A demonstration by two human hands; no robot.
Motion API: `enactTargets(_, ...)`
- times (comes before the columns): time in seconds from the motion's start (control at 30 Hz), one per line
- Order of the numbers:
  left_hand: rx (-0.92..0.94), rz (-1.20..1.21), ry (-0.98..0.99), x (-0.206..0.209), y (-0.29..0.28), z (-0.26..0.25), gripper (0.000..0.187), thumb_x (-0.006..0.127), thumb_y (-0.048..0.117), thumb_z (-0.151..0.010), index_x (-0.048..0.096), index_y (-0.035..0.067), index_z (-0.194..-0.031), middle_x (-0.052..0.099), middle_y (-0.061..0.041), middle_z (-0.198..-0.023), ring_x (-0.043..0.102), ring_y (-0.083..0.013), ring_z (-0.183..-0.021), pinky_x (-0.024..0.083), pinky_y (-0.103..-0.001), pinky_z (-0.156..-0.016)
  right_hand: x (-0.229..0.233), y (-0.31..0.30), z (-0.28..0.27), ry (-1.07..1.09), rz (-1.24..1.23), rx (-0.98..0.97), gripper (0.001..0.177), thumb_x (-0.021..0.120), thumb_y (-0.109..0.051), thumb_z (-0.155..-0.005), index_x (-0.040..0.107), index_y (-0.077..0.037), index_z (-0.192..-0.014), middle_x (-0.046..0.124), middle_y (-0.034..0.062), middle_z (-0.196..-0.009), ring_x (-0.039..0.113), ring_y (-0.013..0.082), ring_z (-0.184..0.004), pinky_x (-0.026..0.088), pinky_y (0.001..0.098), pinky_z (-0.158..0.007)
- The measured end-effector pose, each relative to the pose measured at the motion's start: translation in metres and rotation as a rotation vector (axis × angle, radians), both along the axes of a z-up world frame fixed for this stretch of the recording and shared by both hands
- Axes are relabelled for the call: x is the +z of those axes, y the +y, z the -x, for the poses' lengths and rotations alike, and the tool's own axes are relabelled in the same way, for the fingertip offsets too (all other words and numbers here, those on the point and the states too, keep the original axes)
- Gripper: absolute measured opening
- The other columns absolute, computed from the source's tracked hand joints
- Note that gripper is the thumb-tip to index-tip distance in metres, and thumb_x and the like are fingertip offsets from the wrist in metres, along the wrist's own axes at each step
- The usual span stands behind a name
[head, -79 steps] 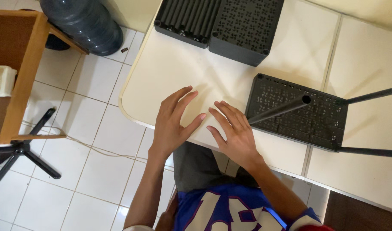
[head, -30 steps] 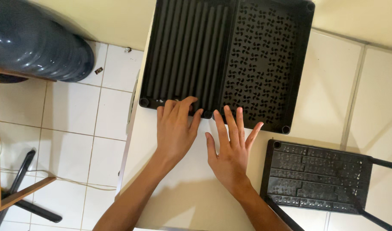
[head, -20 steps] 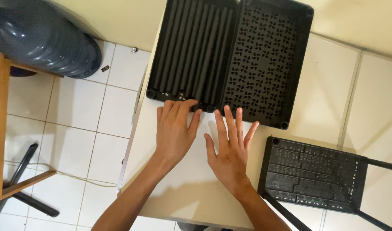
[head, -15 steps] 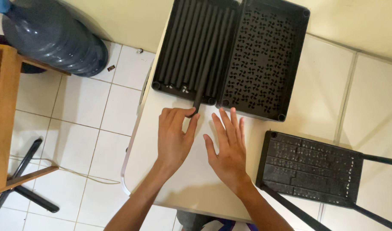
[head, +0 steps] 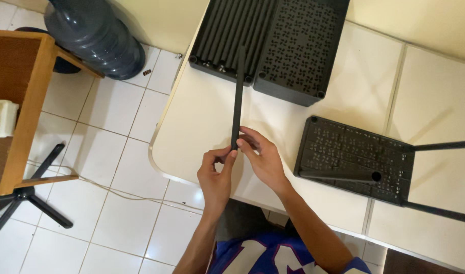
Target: The person assembles a small plastic stool by inserting cylindrical legs into the corners of a perforated seat. They then attach horizontal support bars to connect the legs, forming a rectangular frame. The person works at a white table with additional unassembled parts nearby.
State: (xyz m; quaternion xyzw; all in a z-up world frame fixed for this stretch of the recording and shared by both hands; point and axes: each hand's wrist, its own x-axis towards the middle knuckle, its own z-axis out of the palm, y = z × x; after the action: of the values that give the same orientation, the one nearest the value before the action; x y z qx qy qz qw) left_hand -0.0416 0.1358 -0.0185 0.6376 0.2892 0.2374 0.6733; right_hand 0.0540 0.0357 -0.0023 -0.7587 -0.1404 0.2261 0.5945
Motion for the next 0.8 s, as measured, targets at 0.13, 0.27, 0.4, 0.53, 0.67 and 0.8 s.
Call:
enactTargets(0.13, -0.032, 0.028, -0.032, -0.003, -0.027, 0.029, 0.018, 0.077, 0.011, -0.093, 0.071, 0.0, -0.107, 0.066, -0.002, -0.086, 0.056, -0.0095, -0.081, 0.049, -0.025, -0.075, -0.001, -0.021, 0.021, 0.098, -0.08, -0.024, 0.041, 0.067, -0.019, -0.099, 0.064, 0.003, -0.133, 0.076, 0.012, -0.11, 0.072, 0.0184, -0.103, 0.058, 0.035, -0.095)
enactTargets(0.27, -0.073, 0.095, -0.003, -0.004, -0.052, 0.055, 0.018, 0.078, 0.009, -0.091, 0.07, 0.0, -0.104, 0.067, -0.002, -0.085, 0.056, -0.0093, -0.081, 0.048, -0.025, -0.073, 0.009, -0.046, 0.037, 0.042, -0.073, -0.032, 0.04, 0.07, -0.017, -0.096, 0.064, 0.002, -0.131, 0.077, 0.0113, -0.109, 0.074, 0.0186, -0.106, 0.058, 0.0339, -0.096)
enactTargets(0.4, -0.105, 0.147, -0.076, -0.006, -0.077, 0.077, 0.016, 0.077, 0.006, -0.092, 0.07, 0.0, -0.104, 0.069, -0.004, -0.09, 0.057, -0.009, -0.083, 0.048, -0.024, -0.076, 0.029, -0.071, 0.05, -0.042, -0.072, -0.003, 0.037, 0.072, -0.017, -0.095, 0.068, 0.001, -0.128, 0.078, 0.0117, -0.108, 0.075, 0.0189, -0.107, 0.058, 0.0328, -0.098)
enactTargets(0.53, -0.167, 0.172, -0.12, -0.011, -0.097, 0.094, 0.016, 0.077, 0.004, -0.091, 0.064, 0.001, -0.1, 0.073, -0.006, -0.099, 0.058, -0.0085, -0.084, 0.05, -0.025, -0.077, 0.051, -0.091, 0.064, -0.108, -0.046, 0.023, 0.035, 0.071, -0.019, -0.096, 0.069, -0.002, -0.127, 0.079, 0.0098, -0.105, 0.076, 0.0168, -0.104, 0.059, 0.0319, -0.095)
enactTargets(0.67, -0.203, 0.174, -0.161, -0.019, -0.118, 0.112, 0.018, 0.076, 0.002, -0.091, 0.059, 0.003, -0.096, 0.075, -0.007, -0.105, 0.058, -0.0082, -0.084, 0.05, -0.025, -0.078, 0.067, -0.111, 0.08, -0.157, 0.016, 0.035, 0.034, 0.071, -0.021, -0.095, 0.071, -0.004, -0.125, 0.081, 0.0087, -0.103, 0.077, 0.0154, -0.102, 0.06, 0.0308, -0.093)
enactTargets(0.8, -0.248, 0.117, -0.244, -0.031, -0.133, 0.123, 0.019, 0.076, 0.0, -0.092, 0.059, 0.004, -0.097, 0.073, -0.008, -0.108, 0.056, -0.0081, -0.086, 0.049, -0.025, -0.08, 0.081, -0.125, 0.089, -0.212, -0.02, 0.034, 0.035, 0.071, -0.022, -0.096, 0.071, -0.003, -0.125, 0.081, 0.0091, -0.104, 0.077, 0.0155, -0.103, 0.059, 0.0305, -0.093)
